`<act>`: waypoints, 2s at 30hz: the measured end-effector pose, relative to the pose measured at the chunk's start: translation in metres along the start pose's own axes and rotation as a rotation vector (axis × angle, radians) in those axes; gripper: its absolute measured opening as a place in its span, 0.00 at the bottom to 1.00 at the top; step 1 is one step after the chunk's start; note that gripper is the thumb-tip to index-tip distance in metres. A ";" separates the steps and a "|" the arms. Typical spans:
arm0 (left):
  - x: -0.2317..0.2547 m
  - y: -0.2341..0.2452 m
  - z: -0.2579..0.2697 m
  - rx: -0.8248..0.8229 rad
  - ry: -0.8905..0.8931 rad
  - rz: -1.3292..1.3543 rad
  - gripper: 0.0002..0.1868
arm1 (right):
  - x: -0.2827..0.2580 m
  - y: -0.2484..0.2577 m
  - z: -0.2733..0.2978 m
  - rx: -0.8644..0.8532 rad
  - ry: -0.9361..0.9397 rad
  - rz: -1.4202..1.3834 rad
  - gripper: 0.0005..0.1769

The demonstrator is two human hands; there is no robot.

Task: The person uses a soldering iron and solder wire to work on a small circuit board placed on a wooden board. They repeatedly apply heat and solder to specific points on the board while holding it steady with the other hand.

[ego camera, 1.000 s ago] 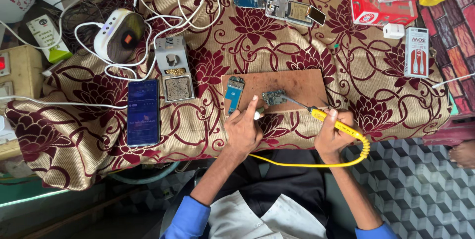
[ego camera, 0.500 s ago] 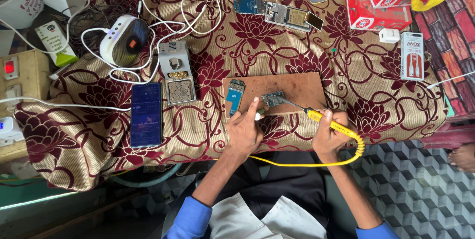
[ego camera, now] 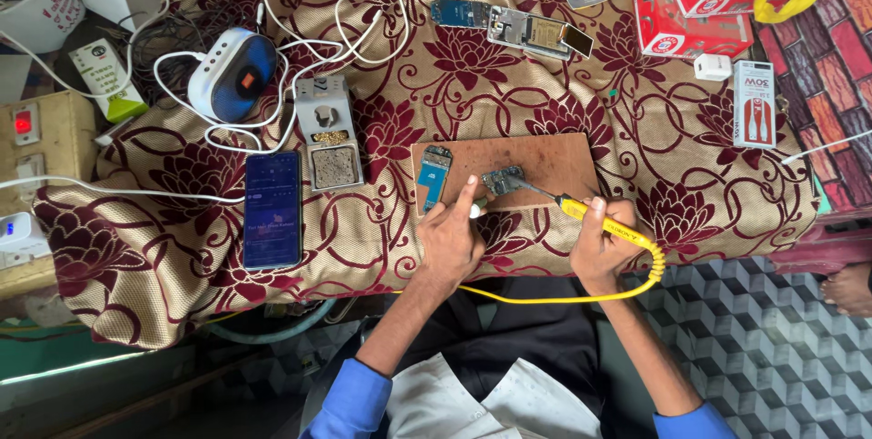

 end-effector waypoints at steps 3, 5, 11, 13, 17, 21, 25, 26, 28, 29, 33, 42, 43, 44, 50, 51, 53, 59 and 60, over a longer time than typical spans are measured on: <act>0.002 0.002 -0.003 0.000 -0.018 0.015 0.52 | 0.003 -0.004 0.000 -0.016 -0.026 0.035 0.15; 0.004 0.005 -0.004 0.018 -0.017 0.012 0.51 | 0.005 -0.004 0.000 -0.034 -0.039 0.062 0.15; 0.004 0.007 -0.002 0.010 0.014 0.033 0.50 | 0.000 -0.002 -0.001 -0.034 0.004 0.089 0.15; 0.003 0.008 -0.003 0.036 0.009 0.034 0.51 | -0.002 0.000 -0.003 -0.045 0.017 0.129 0.16; 0.001 0.003 -0.001 0.030 -0.001 0.030 0.51 | -0.003 -0.001 -0.004 -0.046 -0.002 0.129 0.18; -0.002 0.000 0.001 0.023 0.013 0.012 0.50 | -0.011 0.001 -0.006 -0.036 0.059 0.099 0.17; -0.003 0.003 0.001 0.018 0.033 0.019 0.50 | -0.012 0.001 -0.006 -0.059 0.027 0.117 0.19; -0.004 0.004 0.000 0.010 0.041 0.026 0.51 | -0.013 0.001 -0.004 -0.056 0.029 0.112 0.19; -0.004 0.004 -0.001 0.011 0.051 0.006 0.51 | -0.012 0.003 -0.002 -0.033 0.019 0.117 0.19; -0.003 0.004 -0.001 0.010 0.059 -0.004 0.51 | -0.010 0.003 0.000 -0.017 0.004 0.125 0.20; -0.005 0.008 -0.003 0.055 0.091 -0.022 0.50 | -0.001 0.006 0.012 -0.019 -0.053 0.119 0.22; 0.006 0.015 -0.005 0.106 0.000 0.017 0.48 | 0.038 0.011 0.029 0.113 -0.228 -0.090 0.15; 0.006 0.015 -0.005 0.097 0.007 0.012 0.48 | 0.039 0.010 0.027 0.116 -0.213 -0.101 0.16; 0.005 0.014 -0.005 0.089 0.013 0.008 0.48 | 0.039 0.007 0.024 0.118 -0.197 -0.113 0.16; 0.006 0.014 -0.002 0.122 -0.027 -0.002 0.50 | 0.028 -0.008 0.016 0.028 -0.109 -0.159 0.16; 0.005 0.013 -0.001 0.109 -0.020 0.010 0.49 | 0.026 -0.007 0.017 0.033 -0.100 -0.184 0.16; 0.004 0.011 -0.001 0.089 -0.011 0.028 0.47 | 0.025 -0.004 0.017 0.025 -0.100 -0.088 0.17; 0.006 0.019 -0.006 0.135 0.004 0.057 0.47 | 0.030 -0.006 0.013 0.028 -0.146 -0.100 0.17; 0.007 0.020 -0.007 0.142 0.007 0.055 0.48 | 0.030 -0.006 0.012 0.028 -0.158 -0.106 0.18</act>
Point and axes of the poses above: each hand's wrist, its own z-axis away from the middle knuckle, its own y-axis out of the back of the hand, x = y × z, the point moved 9 cm from there along -z, towards the middle knuckle, and after that the axes turned 3 degrees about y, right-handed, at the moved point
